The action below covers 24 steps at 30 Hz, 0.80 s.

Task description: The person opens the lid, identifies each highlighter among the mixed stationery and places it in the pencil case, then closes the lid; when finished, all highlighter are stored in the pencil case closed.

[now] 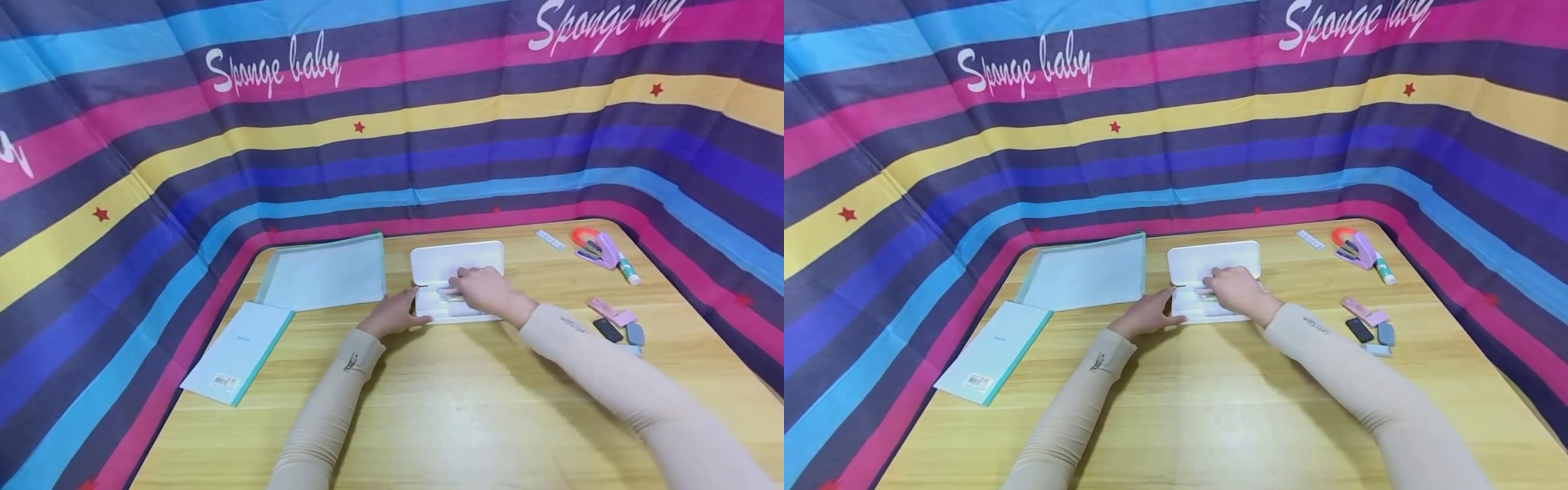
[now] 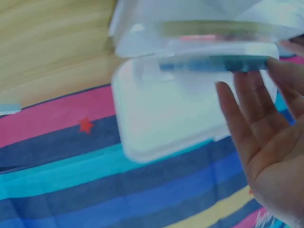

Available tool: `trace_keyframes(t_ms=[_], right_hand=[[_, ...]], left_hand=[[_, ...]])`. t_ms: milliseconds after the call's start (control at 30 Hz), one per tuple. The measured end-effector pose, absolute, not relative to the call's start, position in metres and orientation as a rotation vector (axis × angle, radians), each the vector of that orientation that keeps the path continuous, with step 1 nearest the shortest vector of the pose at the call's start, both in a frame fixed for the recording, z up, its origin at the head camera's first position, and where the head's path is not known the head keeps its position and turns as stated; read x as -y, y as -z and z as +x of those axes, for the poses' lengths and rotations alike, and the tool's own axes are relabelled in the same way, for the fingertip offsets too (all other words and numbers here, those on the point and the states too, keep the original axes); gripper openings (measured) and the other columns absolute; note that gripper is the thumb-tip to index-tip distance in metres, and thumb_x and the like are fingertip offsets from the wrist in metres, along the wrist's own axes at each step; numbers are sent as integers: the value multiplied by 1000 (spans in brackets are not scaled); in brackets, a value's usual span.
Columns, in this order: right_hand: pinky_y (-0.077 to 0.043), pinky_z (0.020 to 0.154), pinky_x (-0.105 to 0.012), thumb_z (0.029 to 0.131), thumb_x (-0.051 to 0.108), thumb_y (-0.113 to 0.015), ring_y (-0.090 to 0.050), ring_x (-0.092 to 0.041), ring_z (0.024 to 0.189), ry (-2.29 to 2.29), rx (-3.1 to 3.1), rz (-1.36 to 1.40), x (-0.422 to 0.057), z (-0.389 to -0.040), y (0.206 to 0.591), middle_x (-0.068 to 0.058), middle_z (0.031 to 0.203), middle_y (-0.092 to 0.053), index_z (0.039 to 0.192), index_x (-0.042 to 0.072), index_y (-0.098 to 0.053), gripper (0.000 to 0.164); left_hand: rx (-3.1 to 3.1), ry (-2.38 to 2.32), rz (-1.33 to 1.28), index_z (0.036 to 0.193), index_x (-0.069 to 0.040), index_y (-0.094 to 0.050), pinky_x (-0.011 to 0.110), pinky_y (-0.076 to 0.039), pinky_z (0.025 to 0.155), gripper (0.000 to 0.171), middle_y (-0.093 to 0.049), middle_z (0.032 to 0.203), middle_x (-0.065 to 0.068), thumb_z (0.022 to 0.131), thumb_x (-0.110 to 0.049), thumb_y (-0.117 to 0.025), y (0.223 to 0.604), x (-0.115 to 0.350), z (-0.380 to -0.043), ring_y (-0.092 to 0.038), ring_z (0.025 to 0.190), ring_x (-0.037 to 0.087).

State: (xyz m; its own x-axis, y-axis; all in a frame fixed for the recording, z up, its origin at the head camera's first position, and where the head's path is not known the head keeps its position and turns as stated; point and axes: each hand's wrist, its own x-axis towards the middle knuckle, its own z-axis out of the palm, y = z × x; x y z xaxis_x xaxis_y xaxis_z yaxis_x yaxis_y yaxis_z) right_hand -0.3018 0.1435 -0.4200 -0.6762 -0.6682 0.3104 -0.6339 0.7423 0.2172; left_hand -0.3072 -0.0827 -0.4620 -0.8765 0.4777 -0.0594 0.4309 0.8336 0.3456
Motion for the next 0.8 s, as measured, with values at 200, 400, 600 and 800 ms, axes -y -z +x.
trace_keyframes(t_ms=[200, 400, 600, 800], right_hand=[[-40, 40, -31, 74, 9, -58, -50, -16, 58, 144, 2518, 1056, -125, -311, 435, 1, 73, -51, 87, 16, -64, 15], [-43, 44, -32, 76, 11, -57, -53, -17, 65, 87, 2552, 1005, -126, -309, 437, 0, 81, -54, 94, 15, -64, 19], [-47, 50, -33, 79, 11, -54, -55, -19, 74, -10, 2582, 950, -139, -307, 426, -2, 88, -57, 98, 13, -63, 21], [-44, 76, -41, 76, 9, -54, -48, -27, 99, -200, 2530, 737, -163, -316, 411, -9, 109, -52, 105, 8, -59, 30]], left_hand=[[-2880, -481, 733, 137, -18, -26, 55, -20, 95, 81, -40, 131, 3, 73, -61, -51, 461, 79, -305, -39, 116, 19], [-2887, -478, 725, 136, -18, -27, 54, -19, 96, 82, -41, 130, 2, 72, -64, -50, 460, 78, -304, -39, 116, 18], [-2895, -481, 729, 135, -19, -30, 54, -20, 96, 81, -44, 127, 1, 71, -65, -50, 457, 80, -304, -41, 114, 17], [-2879, -450, 711, 138, -17, -24, 53, -17, 98, 87, -36, 134, 4, 71, -67, -48, 457, 82, -305, -34, 120, 18]])
